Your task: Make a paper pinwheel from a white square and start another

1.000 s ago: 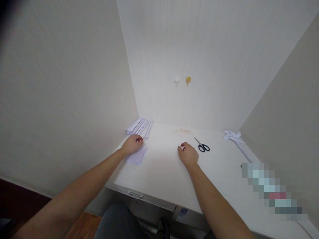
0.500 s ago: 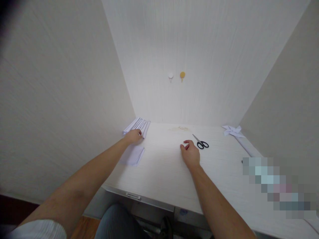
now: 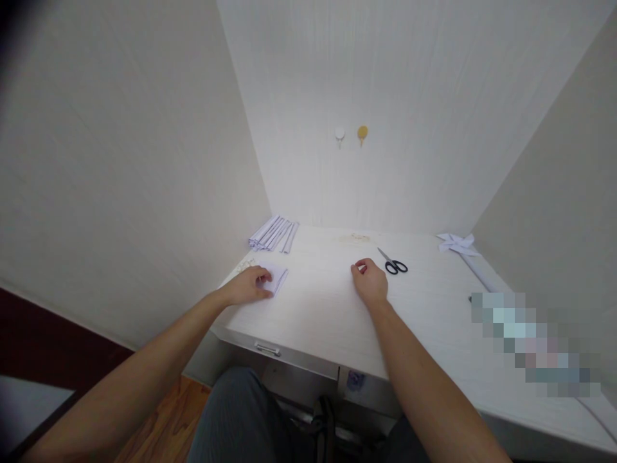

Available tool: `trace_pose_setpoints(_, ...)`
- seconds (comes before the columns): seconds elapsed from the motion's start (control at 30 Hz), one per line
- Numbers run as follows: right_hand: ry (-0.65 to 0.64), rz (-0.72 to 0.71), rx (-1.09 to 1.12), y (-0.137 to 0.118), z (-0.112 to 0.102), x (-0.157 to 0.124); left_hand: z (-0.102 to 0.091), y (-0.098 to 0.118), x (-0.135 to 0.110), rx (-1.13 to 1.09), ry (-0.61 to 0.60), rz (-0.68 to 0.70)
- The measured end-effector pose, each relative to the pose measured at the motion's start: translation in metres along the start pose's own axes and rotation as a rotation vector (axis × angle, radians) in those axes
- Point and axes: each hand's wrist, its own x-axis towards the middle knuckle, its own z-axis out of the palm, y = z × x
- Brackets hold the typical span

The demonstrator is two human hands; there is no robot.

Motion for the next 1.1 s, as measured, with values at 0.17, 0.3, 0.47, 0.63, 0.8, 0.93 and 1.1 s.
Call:
trace_pose_setpoints(0.17, 0.004, -0.015, 0.006, 0.002, 0.0, -0.001, -0.005, -0.006, -0.002, -0.038, -0.034, 0.049)
trace_pose_setpoints(0.3, 0.005, -0.019, 0.011, 0.004, 0.001, 0.0, -0.007, -0.006, 0.0, -0.06, -0.052, 0.027)
trace_pose_setpoints(0.47, 0.003, -0.012, 0.016, 0.006, 0.002, 0.002, -0.008, -0.005, 0.002, -0.076, -0.062, 0.023)
trace_pose_setpoints(0.63, -0.001, 0.004, 0.024, 0.006, 0.002, 0.004, -0.01, -0.007, 0.0, -0.075, -0.065, 0.038)
trace_pose_setpoints(0.8, 0.002, 0.01, 0.032, 0.005, 0.0, 0.004, -0.012, -0.008, -0.002, -0.051, -0.072, 0.036)
trace_pose_setpoints(0.93, -0.004, 0.015, 0.035, 0.004, -0.001, 0.003, -0.013, -0.005, -0.006, -0.022, -0.056, 0.024)
trace_pose_setpoints(1.1, -0.002, 0.014, 0.035, 0.002, -0.001, 0.002, -0.011, -0.004, -0.008, -0.019, -0.039, 0.008)
